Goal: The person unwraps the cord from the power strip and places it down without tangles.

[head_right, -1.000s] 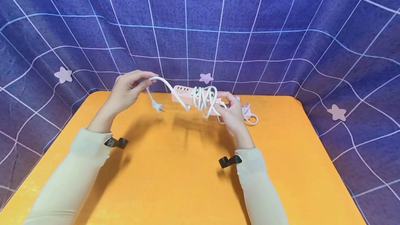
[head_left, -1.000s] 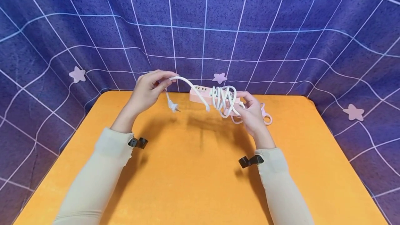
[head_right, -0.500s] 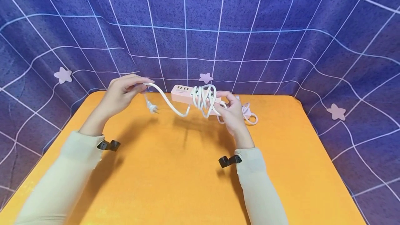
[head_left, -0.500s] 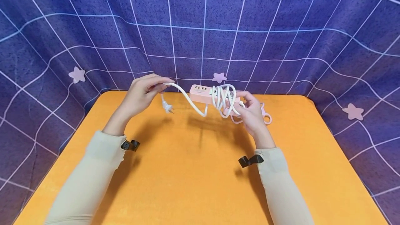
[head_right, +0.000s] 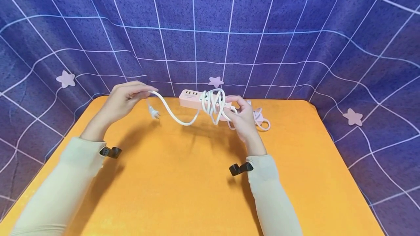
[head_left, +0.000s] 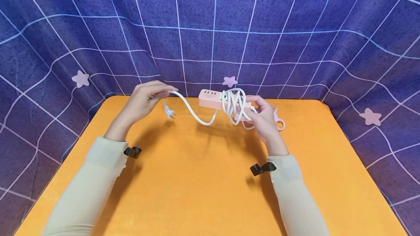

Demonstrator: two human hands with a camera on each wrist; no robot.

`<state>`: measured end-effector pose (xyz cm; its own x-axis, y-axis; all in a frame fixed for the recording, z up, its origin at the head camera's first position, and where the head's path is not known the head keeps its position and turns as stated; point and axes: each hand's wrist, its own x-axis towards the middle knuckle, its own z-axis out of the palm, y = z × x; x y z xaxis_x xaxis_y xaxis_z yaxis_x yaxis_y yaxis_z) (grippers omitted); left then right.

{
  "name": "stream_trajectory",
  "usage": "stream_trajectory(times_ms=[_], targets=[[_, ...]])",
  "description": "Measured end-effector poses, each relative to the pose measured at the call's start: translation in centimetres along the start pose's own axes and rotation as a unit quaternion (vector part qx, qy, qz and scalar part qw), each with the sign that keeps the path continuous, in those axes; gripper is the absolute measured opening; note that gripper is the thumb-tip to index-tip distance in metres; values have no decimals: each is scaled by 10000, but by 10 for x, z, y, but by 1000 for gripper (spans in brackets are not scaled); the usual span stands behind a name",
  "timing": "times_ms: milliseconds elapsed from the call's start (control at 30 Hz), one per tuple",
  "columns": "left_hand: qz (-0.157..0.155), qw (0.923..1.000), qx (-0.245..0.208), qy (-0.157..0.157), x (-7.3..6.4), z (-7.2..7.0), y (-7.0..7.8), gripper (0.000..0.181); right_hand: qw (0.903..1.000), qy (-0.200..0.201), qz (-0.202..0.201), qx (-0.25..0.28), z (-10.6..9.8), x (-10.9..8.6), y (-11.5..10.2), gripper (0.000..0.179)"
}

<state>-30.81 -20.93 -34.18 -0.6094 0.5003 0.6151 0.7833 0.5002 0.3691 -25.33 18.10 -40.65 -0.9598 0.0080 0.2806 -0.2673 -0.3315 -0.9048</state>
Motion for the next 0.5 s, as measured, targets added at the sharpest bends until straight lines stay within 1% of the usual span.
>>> stream_trajectory(times_ms=[167,367,500], targets=[[77,9999,127,0,-4,-1,-12,31,9999,54,-14,-149,0,0,2,38],[82,9994,339,47,-10,-4,-23,32,9991,60,-140,-403,0,1,5,34],[122,9989,440,-54,-13,-6,-27,33,9991,40,-180,-377,0,1,5,34]])
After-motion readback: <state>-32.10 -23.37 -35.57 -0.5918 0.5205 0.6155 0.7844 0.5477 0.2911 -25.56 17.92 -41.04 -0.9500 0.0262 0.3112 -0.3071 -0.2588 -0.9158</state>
